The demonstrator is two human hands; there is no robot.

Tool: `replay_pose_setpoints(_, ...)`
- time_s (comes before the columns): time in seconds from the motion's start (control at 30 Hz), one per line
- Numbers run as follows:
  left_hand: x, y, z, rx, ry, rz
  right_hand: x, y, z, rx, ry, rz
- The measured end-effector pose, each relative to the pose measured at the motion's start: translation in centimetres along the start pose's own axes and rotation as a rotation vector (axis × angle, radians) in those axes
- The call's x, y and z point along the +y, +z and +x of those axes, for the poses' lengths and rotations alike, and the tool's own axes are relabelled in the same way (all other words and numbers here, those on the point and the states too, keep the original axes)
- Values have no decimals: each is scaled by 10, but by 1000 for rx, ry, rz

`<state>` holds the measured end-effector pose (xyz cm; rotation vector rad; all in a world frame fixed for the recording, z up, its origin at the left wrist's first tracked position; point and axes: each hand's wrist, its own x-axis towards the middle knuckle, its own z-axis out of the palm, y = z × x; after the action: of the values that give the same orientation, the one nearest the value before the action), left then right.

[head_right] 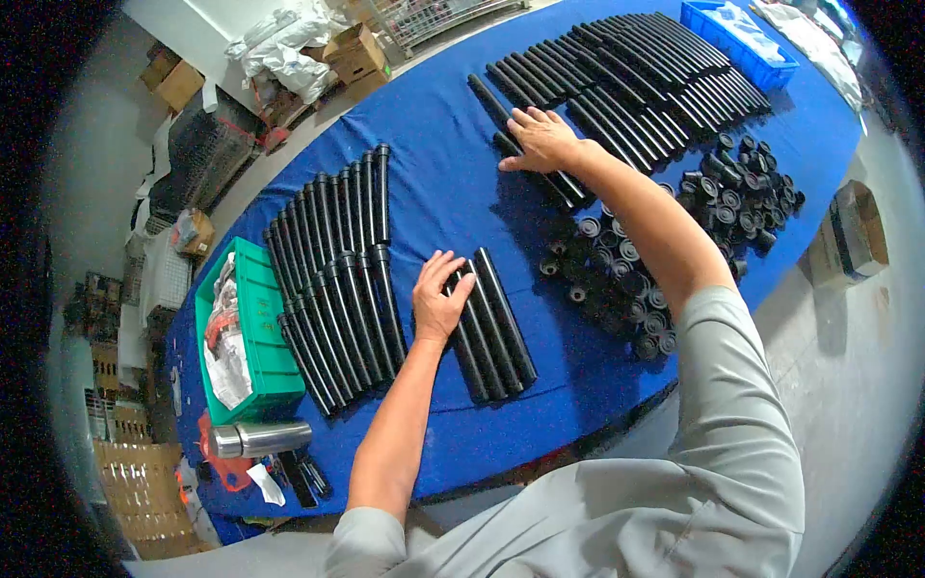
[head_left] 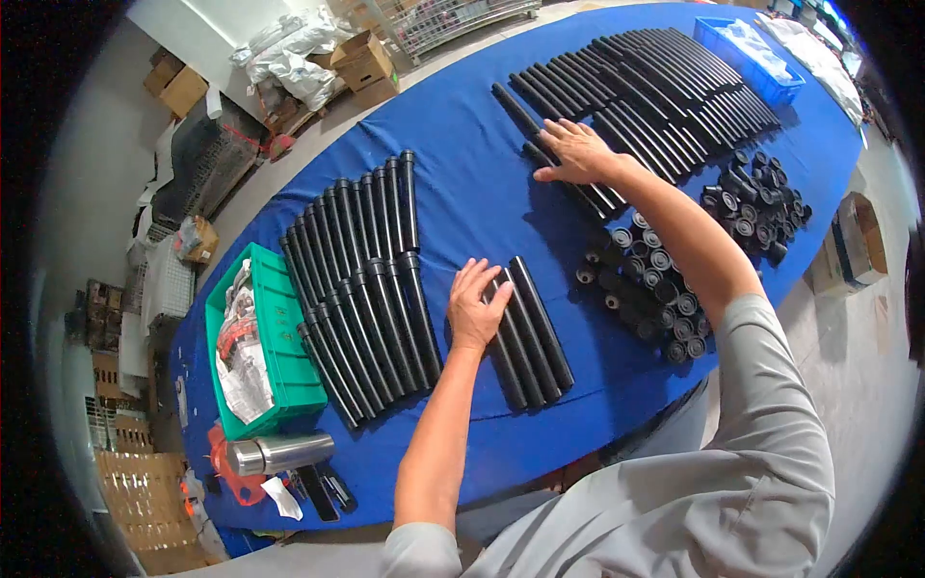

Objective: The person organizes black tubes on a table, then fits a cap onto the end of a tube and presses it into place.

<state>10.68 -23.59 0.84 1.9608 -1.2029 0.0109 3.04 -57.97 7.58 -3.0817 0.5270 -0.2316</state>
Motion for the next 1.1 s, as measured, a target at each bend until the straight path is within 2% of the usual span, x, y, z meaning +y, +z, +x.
replay_pose_setpoints(0.13, 4, -4, 1, -17, -7, -6, -13, 9, 49, -103, -29, 35)
replay_pose_setpoints(0.27, 4, -5, 0, -32, -20, -2, -15, 14, 83, -376, 48, -59)
replay_pose_setpoints(0.4, 7, -7, 1, -40, -26, -12, 3, 31, 104, -252, 132, -65)
replay_pose_setpoints(0.73, 6, -7, 1, -36, -26, -13, 5, 29, 123, -360, 227, -61)
replay_pose_setpoints(0.83, 6, -7, 1, -28, -22, -18, 15, 36, 111, -167, 127, -28)
replay_pose_setpoints(0.93, 4, -5, 1, -29, -11, -21, 27, 25, 101, 122, 83, 68)
replay_pose_setpoints(1.0, 5, -6, 1, -26, -14, -30, 36, 8, 84, 376, 75, 245)
replay_pose_setpoints(1.1, 1, -4, 1, -6, 1, -25, 56, -15, 39, 407, 107, 273)
